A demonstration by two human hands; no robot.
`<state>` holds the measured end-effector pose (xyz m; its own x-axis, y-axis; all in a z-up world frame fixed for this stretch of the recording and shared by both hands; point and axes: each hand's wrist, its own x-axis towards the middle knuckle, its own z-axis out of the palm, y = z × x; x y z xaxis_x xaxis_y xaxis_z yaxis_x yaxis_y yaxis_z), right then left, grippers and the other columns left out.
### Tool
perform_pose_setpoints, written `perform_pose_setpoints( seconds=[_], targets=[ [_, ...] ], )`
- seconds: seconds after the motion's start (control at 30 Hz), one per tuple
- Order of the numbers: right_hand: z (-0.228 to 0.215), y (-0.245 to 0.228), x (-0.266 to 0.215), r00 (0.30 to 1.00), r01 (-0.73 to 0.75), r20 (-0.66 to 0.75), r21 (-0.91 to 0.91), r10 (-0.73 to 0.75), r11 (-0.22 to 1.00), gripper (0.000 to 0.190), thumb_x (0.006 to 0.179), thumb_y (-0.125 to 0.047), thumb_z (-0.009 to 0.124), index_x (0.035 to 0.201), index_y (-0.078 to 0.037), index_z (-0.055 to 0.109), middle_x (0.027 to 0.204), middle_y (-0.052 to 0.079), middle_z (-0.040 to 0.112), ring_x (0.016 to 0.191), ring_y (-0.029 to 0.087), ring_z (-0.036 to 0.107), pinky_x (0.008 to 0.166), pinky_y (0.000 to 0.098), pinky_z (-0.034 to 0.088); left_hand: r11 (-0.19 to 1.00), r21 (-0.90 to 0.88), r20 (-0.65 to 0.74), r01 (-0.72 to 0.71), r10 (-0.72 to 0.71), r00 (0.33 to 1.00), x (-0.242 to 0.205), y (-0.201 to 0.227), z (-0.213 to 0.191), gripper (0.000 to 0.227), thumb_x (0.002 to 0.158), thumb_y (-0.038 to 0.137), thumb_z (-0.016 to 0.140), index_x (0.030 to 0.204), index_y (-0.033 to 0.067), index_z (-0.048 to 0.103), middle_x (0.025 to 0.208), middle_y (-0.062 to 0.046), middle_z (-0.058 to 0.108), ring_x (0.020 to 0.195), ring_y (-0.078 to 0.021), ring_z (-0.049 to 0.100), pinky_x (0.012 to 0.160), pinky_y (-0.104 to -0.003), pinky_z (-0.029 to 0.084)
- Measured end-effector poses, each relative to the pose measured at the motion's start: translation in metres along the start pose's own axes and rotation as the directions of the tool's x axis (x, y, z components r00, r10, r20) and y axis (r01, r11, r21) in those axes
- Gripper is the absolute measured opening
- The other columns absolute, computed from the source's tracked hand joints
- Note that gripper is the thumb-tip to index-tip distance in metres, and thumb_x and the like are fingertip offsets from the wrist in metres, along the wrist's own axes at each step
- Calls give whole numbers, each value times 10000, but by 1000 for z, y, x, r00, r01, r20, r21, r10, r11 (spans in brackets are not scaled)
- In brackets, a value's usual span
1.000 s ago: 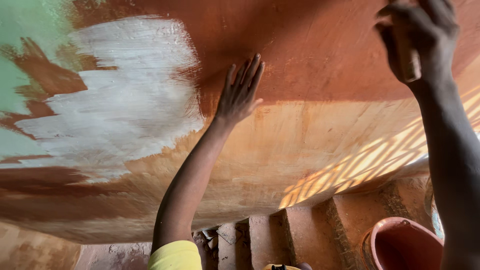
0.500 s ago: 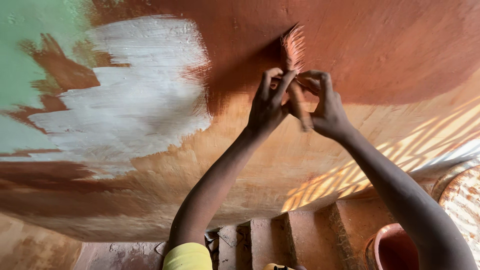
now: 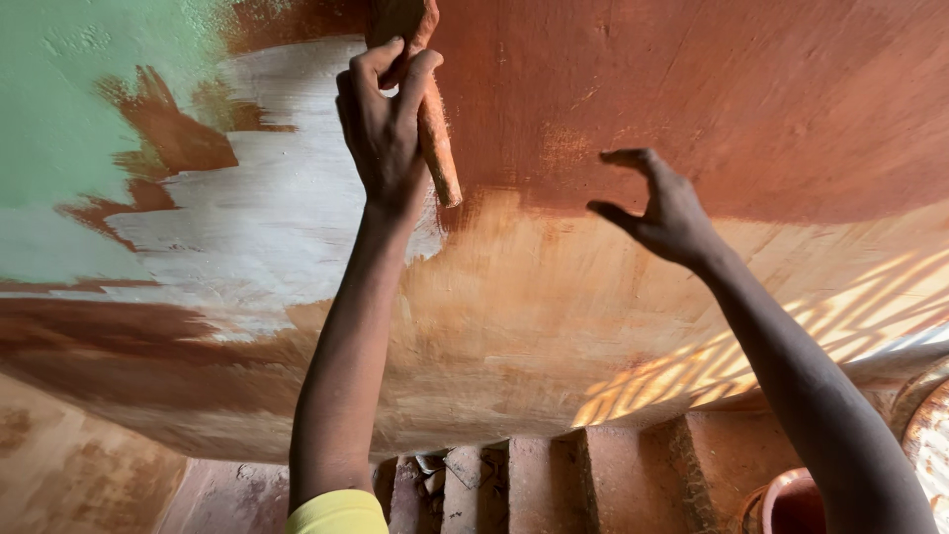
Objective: The person paints a wall with reddish-brown paint using a brush. They repeatedly dip the brush into a bucket and apply paint in broad strokes, covering a large area of the wall.
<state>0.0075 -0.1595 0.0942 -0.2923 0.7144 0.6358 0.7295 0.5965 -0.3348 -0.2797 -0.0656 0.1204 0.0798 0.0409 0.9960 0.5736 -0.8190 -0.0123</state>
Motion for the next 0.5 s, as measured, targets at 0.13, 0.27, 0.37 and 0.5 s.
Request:
perform_pose_setpoints(
  seconds=[0.13, 0.27, 0.37, 0.5],
  targets=[
    [4, 15, 8, 997, -19, -75, 3, 19, 1000, 601, 941, -372, 769, 1381, -37, 534, 1410, 184, 625, 1334, 343, 586, 1127, 513, 463, 998, -58, 47, -20, 23, 999, -25, 17, 9, 196, 1063, 221, 621, 1255, 211, 578, 1207, -99, 598, 966, -163, 667, 743, -266, 637],
    [11, 26, 15, 987, 0, -158, -65, -10, 998, 522, 985, -329, 766, 1367, -37, 561, 1426, 172, 625, 1361, 333, 574, 1147, 509, 451, 985, -165, 189, -58, 89, 978, -62, 48, 31, 112, 1093, 237, 581, 1191, 193, 611, 1144, -82, 633, 911, -145, 673, 720, -261, 628],
    [8, 37, 21, 969, 42, -230, -200, -89, 979, 432, 1040, -255, 746, 1383, -54, 578, 1533, 162, 584, 1419, 321, 533, 1199, 504, 405, 965, -254, 273, -71, 142, 951, -72, 56, 41, 115, 1115, 250, 550, 1144, 179, 636, 1097, -69, 659, 870, -132, 678, 702, -256, 621],
    [2, 49, 28, 951, 12, -301, -206, -74, 979, 393, 1050, -222, 753, 1362, -56, 580, 1543, 146, 557, 1442, 307, 499, 1215, 481, 422, 914, -406, 330, 6, 141, 933, -22, 11, 21, 201, 1144, 266, 510, 1080, 161, 669, 1034, -52, 694, 816, -114, 684, 679, -251, 612]
  ],
)
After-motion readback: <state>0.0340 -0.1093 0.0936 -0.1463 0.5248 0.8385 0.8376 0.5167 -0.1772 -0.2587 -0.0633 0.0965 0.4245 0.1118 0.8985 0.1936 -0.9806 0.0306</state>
